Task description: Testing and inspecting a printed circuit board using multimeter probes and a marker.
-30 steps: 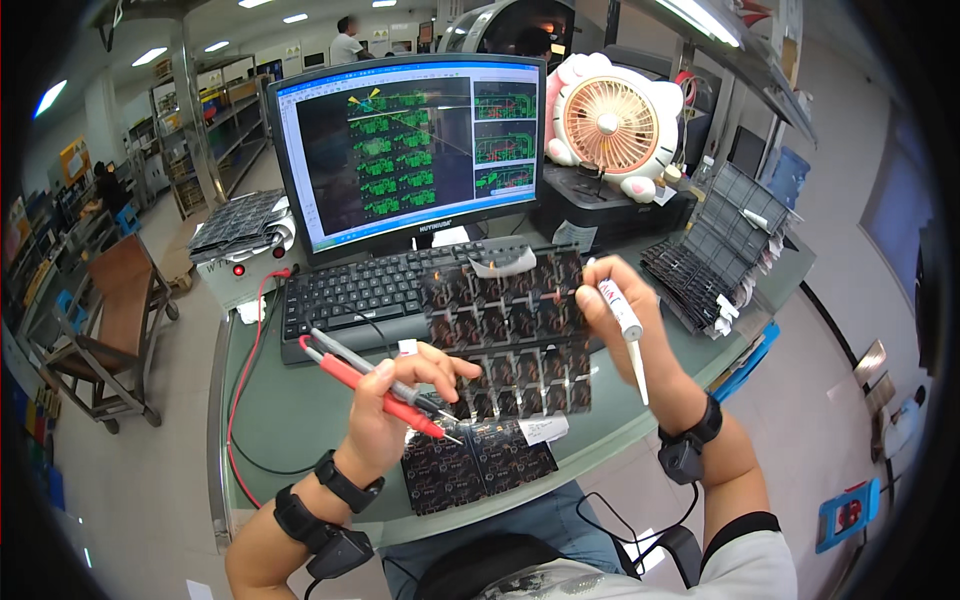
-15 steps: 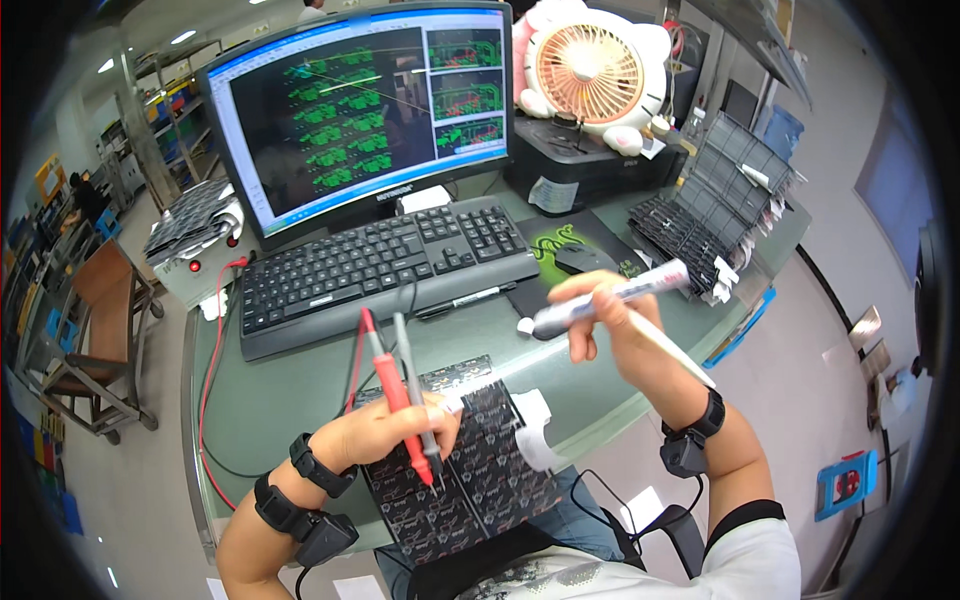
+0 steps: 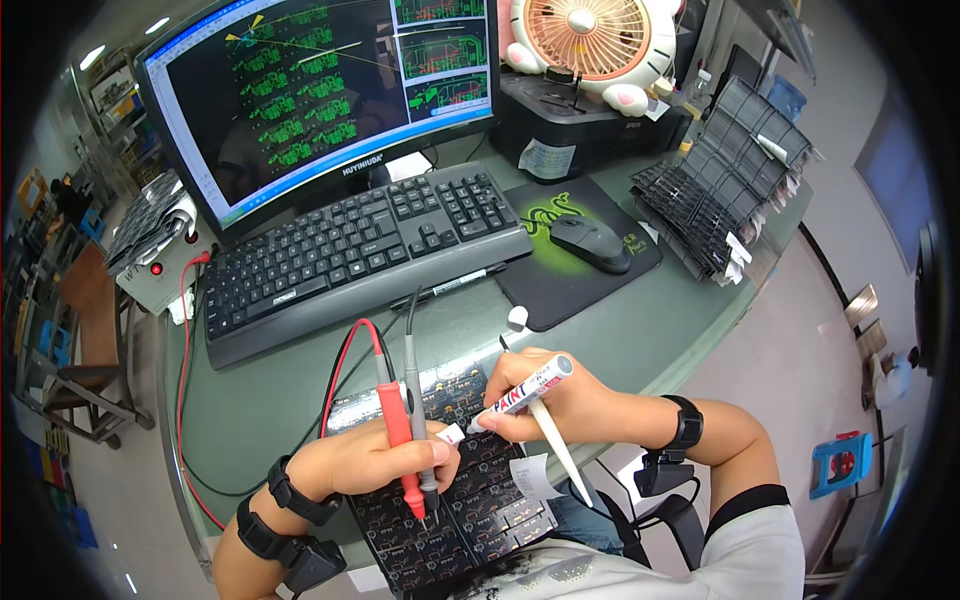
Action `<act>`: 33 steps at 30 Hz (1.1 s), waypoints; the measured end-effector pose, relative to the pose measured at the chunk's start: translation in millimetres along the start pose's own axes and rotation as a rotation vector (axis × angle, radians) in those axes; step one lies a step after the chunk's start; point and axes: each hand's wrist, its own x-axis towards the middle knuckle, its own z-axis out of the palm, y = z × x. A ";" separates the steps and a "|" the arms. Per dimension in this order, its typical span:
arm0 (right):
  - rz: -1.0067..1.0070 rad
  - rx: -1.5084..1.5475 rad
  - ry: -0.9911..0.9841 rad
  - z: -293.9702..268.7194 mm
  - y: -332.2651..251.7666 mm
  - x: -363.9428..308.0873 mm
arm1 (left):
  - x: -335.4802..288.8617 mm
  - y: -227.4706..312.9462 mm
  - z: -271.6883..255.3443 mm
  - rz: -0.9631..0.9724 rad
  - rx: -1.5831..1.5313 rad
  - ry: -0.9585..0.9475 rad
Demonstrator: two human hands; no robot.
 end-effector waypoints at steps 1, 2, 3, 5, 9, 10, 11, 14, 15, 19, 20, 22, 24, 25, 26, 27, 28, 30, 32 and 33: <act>-0.048 -0.054 -0.014 -0.1 0.5 0.9 | 0.1 -0.4 -0.4 -0.002 -0.006 -0.001; -0.044 -0.051 -0.016 -1.5 -0.3 1.0 | 0.3 -0.8 -0.9 0.006 -0.001 -0.003; -0.058 -0.101 0.029 -4.5 -2.5 0.5 | 0.7 -0.5 -1.3 0.016 0.005 -0.007; -0.068 -0.152 0.074 -5.2 -1.7 -0.7 | 1.6 1.2 -1.5 0.022 0.001 -0.006; -0.074 -0.101 0.059 -3.1 3.6 -3.9 | 1.0 2.0 -2.1 0.015 -0.009 -0.003; -0.089 -0.110 0.020 -4.4 2.9 -5.1 | 1.0 1.0 -2.3 0.015 -0.009 -0.005; -0.087 -0.110 0.021 -6.2 0.0 -6.2 | 1.3 -0.4 -2.7 0.021 -0.003 -0.003; 0.262 0.265 0.046 -12.3 -9.0 -6.5 | 1.6 -4.1 -4.4 0.030 -0.013 -0.012; 0.277 0.264 0.034 -15.0 -4.9 -4.1 | -0.3 -4.6 -4.0 0.029 -0.032 -0.013; 0.446 0.663 -0.019 -20.7 -9.8 1.2 | -0.9 -4.1 -1.3 0.032 -0.040 -0.010; 0.489 0.708 -0.021 -20.3 -11.3 1.2 | -0.4 -4.3 -1.9 0.042 -0.033 -0.015; 0.530 0.751 -0.024 -18.8 -12.7 0.6 | 0.1 -4.4 -2.4 0.056 -0.023 -0.019; 0.540 0.718 -0.052 -16.7 -12.1 -0.4 | 0.8 -4.7 -2.5 0.063 -0.036 -0.033; 0.538 0.716 -0.055 -15.8 -14.8 0.8 | 0.8 -7.2 -3.4 0.065 -0.035 -0.030; 0.556 0.729 -0.082 -15.2 -19.4 2.1 | 1.6 -11.4 -4.7 0.078 -0.031 -0.032; 0.571 0.744 -0.114 -14.1 -24.0 4.0 | -0.1 -13.4 -4.6 0.090 -0.025 -0.029; 0.584 0.745 -0.129 -12.2 -26.9 5.7 | -2.4 -13.5 -3.4 0.091 -0.025 -0.023; 0.589 0.748 -0.126 -7.8 -27.8 6.6 | -3.7 -14.1 -1.4 0.071 -0.065 -0.008; 0.598 0.751 -0.117 -3.1 -28.0 6.7 | -2.9 -15.4 0.0 0.078 -0.059 0.024; 0.610 0.772 -0.083 -0.7 -27.9 6.1 | -1.7 -16.2 1.0 0.081 -0.054 0.054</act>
